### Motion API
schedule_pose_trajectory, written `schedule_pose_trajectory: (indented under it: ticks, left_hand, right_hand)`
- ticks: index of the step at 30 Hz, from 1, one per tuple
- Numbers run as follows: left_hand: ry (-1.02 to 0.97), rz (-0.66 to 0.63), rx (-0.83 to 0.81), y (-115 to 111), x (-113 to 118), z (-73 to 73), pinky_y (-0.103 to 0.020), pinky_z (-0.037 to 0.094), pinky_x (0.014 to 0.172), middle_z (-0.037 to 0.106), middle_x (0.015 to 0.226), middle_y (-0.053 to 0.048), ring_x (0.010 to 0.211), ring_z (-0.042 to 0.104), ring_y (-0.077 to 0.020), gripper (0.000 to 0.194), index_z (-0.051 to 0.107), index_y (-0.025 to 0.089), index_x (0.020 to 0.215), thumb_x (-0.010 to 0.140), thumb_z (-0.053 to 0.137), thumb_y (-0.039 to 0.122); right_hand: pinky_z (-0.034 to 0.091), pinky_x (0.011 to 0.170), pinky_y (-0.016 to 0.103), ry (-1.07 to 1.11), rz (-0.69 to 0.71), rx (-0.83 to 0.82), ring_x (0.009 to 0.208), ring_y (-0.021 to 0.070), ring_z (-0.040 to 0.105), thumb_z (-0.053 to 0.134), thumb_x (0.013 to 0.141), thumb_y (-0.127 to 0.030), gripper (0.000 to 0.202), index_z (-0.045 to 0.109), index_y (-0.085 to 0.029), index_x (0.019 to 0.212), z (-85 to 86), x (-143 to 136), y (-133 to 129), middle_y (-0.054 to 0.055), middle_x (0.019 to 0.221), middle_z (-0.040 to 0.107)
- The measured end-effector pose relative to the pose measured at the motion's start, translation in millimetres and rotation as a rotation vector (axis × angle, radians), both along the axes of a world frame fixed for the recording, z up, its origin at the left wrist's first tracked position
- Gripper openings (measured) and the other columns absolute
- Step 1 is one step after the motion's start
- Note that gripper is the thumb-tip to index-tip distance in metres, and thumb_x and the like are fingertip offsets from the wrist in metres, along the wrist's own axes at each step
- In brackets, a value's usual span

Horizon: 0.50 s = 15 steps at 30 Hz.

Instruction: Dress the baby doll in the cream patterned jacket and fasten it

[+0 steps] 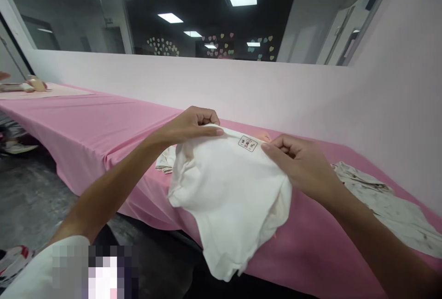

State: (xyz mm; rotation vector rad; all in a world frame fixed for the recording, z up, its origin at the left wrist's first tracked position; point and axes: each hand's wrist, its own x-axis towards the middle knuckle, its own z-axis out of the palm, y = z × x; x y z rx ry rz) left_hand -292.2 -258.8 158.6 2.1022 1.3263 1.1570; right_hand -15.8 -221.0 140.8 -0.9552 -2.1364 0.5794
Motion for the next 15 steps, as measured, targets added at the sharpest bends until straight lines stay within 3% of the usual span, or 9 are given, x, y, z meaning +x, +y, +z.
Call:
schedule_pose_trajectory:
  ticks: [3,7,11,15]
  left_hand:
    - [0.103,0.039,0.017,-11,-4,6.4,-0.017,0.040,0.049,0.059,0.070,0.000,0.059,0.054,-0.0088,0.031,0.060,0.016,0.076,0.076,0.072,0.044]
    - [0.103,0.037,0.011,-25,-9,7.9,-0.018,0.037,0.047,0.053,0.067,0.002,0.057,0.050,-0.0082,0.033,0.053,0.017,0.069,0.074,0.075,0.042]
    - [-0.006,-0.142,-0.030,-42,-22,-4.2,-0.021,0.034,0.047,0.048,0.060,0.004,0.053,0.044,-0.0079,0.035,0.047,0.018,0.063,0.078,0.072,0.037]
    - [-0.129,-0.279,0.007,-70,-40,-24.6,-0.025,0.036,0.051,0.041,0.055,0.005,0.051,0.041,-0.0096,0.035,0.045,0.020,0.061,0.081,0.069,0.036]
  right_hand:
    - [0.031,0.047,0.024,-0.078,0.017,0.035,0.054,0.0109,0.044,0.057,0.087,-0.054,0.040,0.055,-0.020,0.067,-0.2,16,-4,-0.001,0.063,0.054]
    - [0.038,0.055,0.025,-0.112,0.191,-0.069,0.063,0.0135,0.051,0.060,0.087,-0.051,0.039,0.051,-0.020,0.064,-2.9,40,-14,0.000,0.071,0.057]
    - [0.043,0.058,0.026,-0.085,0.373,-0.242,0.068,0.0158,0.055,0.056,0.089,-0.048,0.030,0.058,-0.022,0.074,-12.9,65,-34,0.003,0.078,0.059]
    - [0.035,0.044,0.028,-0.002,0.305,-0.292,0.053,0.0157,0.047,0.053,0.086,-0.056,0.038,0.058,-0.023,0.070,-29.7,92,-55,0.002,0.065,0.050]
